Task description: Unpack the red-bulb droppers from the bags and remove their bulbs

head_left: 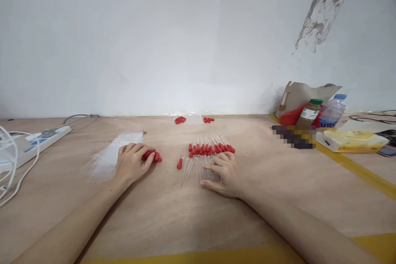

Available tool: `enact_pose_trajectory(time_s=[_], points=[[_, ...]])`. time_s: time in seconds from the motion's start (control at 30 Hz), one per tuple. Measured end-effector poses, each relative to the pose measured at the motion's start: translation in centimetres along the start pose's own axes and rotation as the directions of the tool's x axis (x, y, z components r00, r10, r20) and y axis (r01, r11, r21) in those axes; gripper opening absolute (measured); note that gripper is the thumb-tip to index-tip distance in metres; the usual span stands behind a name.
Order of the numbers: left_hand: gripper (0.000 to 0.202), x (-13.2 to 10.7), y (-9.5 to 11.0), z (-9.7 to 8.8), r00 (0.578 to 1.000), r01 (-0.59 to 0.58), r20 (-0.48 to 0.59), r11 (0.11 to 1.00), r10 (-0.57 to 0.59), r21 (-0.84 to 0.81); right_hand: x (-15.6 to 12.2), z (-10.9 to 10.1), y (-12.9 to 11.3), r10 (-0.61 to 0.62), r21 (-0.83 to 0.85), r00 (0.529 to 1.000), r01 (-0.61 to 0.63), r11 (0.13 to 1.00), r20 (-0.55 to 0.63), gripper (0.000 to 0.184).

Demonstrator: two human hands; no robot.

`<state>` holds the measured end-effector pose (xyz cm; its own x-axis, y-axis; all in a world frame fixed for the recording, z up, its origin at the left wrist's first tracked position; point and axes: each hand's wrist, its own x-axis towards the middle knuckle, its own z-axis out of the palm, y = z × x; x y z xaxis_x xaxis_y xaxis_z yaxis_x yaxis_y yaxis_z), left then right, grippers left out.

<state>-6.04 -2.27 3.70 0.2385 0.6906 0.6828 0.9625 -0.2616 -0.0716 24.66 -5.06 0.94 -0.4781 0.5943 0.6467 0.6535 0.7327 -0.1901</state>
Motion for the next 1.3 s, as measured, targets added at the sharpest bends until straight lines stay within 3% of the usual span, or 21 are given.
enact_pose_trajectory(time_s=[0.17, 0.3, 0.43, 0.6, 0.73, 0.93, 1.07, 1.17, 1.3], points=[[0.019, 0.5, 1.5, -0.2, 0.998, -0.031, -0.053, 0.998, 0.029, -0.051, -0.1, 0.0, 0.2, 0.042, 0.013, 0.998, -0.042, 0.999, -0.045, 0.027], [0.02, 2.3, 4.8, 0.0, 0.986, -0.113, 0.104, 0.982, 0.13, -0.154, -0.3, -0.2, 0.7, 0.119, 0.01, 0.987, -0.119, 0.993, -0.111, 0.015], [0.025, 4.8, 7.9, 1.3, 0.951, 0.026, 0.302, 0.961, 0.061, -0.276, -0.6, -0.7, 1.5, 0.225, -0.002, 0.963, -0.228, 0.974, -0.149, 0.013], [0.022, 6.0, 9.5, 3.6, 0.931, 0.049, 0.357, 0.942, 0.077, -0.331, -0.7, -1.1, 2.2, 0.314, 0.022, 0.938, -0.315, 0.949, -0.144, 0.013], [0.018, 5.7, 9.7, 4.1, 0.944, 0.104, 0.33, 0.933, 0.017, -0.345, -0.7, -1.1, 2.5, 0.32, 0.031, 0.935, -0.319, 0.947, -0.153, 0.014], [0.021, 3.2, 8.5, 2.2, 0.974, 0.166, 0.209, 0.913, -0.091, -0.373, -0.8, -0.8, 2.8, 0.287, 0.048, 0.939, -0.283, 0.958, -0.189, 0.015], [0.02, 0.2, 7.2, 0.7, 0.993, 0.012, 0.111, 0.92, 0.034, -0.391, -0.5, -1.0, 2.5, 0.162, 0.074, 0.958, -0.149, 0.986, -0.238, 0.028], [0.015, -1.3, 7.0, 0.0, 0.985, -0.127, 0.057, 0.9, 0.165, -0.417, -0.3, -1.2, 1.7, 0.012, -0.017, 0.98, -0.016, 1.0, -0.198, 0.04], [0.013, -2.0, 7.5, -0.4, 0.975, -0.198, 0.004, 0.877, 0.222, -0.438, -0.2, -0.8, 0.5, -0.138, -0.119, 0.982, 0.122, 0.985, -0.131, 0.032]])
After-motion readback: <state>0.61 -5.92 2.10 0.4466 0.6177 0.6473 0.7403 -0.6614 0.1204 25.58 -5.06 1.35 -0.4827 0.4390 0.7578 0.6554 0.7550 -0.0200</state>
